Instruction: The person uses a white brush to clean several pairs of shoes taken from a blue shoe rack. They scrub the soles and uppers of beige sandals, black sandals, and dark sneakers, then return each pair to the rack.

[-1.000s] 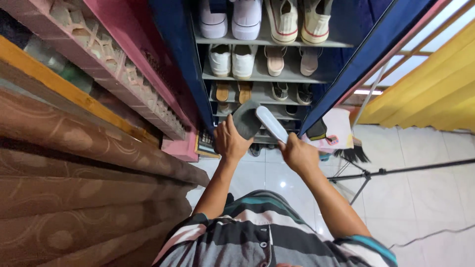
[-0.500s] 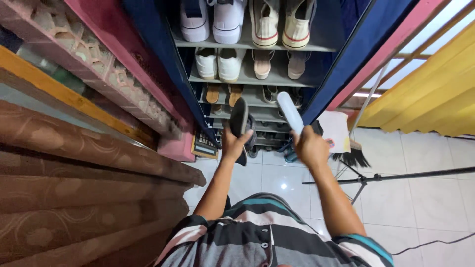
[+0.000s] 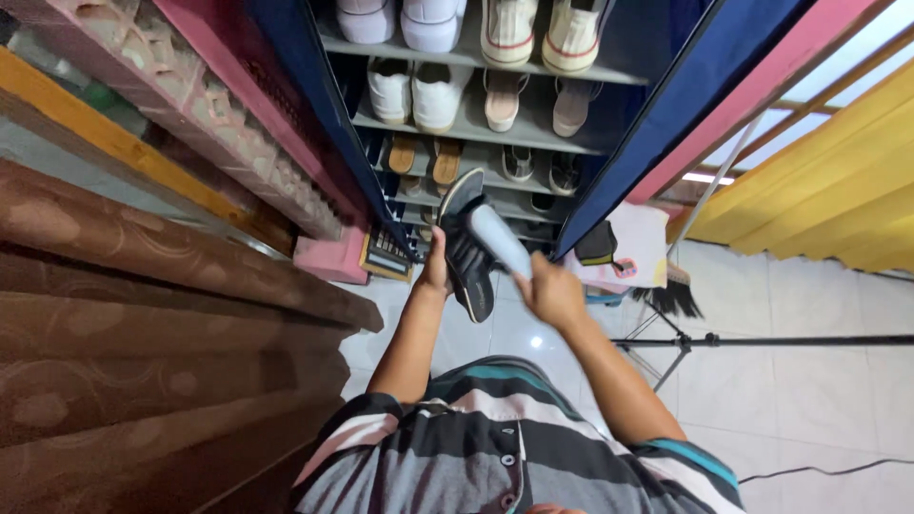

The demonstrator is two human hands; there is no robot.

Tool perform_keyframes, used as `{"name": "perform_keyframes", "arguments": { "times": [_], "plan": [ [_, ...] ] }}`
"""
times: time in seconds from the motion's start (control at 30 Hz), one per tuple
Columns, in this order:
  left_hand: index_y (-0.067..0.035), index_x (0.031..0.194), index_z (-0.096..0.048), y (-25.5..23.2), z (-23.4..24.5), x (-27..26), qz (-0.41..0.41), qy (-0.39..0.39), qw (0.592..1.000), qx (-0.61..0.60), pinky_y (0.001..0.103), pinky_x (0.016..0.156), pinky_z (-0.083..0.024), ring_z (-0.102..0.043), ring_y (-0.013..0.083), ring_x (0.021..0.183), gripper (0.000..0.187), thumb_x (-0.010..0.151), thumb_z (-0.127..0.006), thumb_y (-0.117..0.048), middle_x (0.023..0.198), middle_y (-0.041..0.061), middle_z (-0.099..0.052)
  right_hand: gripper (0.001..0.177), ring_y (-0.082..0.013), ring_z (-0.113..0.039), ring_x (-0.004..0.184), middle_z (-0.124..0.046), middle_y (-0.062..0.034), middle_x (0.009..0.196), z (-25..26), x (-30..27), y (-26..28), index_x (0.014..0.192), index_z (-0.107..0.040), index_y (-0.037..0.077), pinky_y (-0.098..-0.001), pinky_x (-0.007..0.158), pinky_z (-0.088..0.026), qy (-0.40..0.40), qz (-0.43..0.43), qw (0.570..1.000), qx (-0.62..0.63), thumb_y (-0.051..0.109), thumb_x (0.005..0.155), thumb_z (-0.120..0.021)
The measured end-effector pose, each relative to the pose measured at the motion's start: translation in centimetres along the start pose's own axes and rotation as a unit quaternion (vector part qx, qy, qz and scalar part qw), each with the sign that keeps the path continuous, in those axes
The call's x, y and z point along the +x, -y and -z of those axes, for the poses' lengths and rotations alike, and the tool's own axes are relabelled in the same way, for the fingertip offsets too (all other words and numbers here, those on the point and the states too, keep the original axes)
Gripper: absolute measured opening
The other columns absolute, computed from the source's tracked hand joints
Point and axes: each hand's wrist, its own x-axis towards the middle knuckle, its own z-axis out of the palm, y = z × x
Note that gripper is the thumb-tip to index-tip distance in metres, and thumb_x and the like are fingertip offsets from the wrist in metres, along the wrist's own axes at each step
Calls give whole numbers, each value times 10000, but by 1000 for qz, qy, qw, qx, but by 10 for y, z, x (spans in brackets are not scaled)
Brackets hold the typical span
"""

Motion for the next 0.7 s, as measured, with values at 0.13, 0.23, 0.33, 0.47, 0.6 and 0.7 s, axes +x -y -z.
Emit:
{"name": "perform_keyframes", "arguments": {
  "times": [0.13,0.23,0.33,0.47,0.6,0.7],
  "plan": [
    [28,1581,-381,-21,-39,-4,21,27,999,3,479,1151,-429,-534,323,1354,1006,958,-536,-746,1520,191,-518,395,-462,-644,593,-639,-223,657,12,12,-29,927,-548,33,-561,532,-490,-19,-135,990,-43,399,990,-681],
    [-13,1578,-353,-28,-50,-1,-11,42,999,13,444,1223,-366,-473,281,1444,1031,888,-537,-755,1587,133,-467,428,-453,-658,631,-657,-194,668,21,8,-22,859,-549,41,-560,559,-498,-9,-191,981,-31,425,1010,-667],
    [32,1571,-357,-8,-18,-10,0,59,998,4,464,1239,-350,-476,318,1436,1036,919,-553,-749,1567,177,-472,400,-474,-629,630,-623,-229,666,18,-1,-16,892,-537,20,-563,550,-485,-50,-59,994,71,385,948,-691],
    [43,1581,-363,-23,2,-14,22,68,997,-37,484,1179,-404,-517,343,1381,1074,908,-536,-775,1548,206,-494,405,-457,-638,607,-642,-200,638,35,13,-26,864,-562,41,-567,565,-488,-13,-105,994,-36,405,928,-728],
    [5,1566,-354,-32,10,5,-16,15,999,-47,460,1143,-465,-573,318,1337,1081,838,-551,-769,1510,179,-540,411,-408,-643,627,-621,-163,644,50,22,-27,841,-539,44,-504,583,-494,-56,-144,988,-12,378,925,-762],
    [86,1582,-342,-8,54,7,146,-33,980,-132,468,1146,-495,-594,366,1334,1097,927,-531,-774,1487,256,-544,407,-373,-610,649,-575,-139,702,60,40,-3,793,-518,65,-462,572,-483,-122,70,990,-17,352,818,-806]
  ]
}}
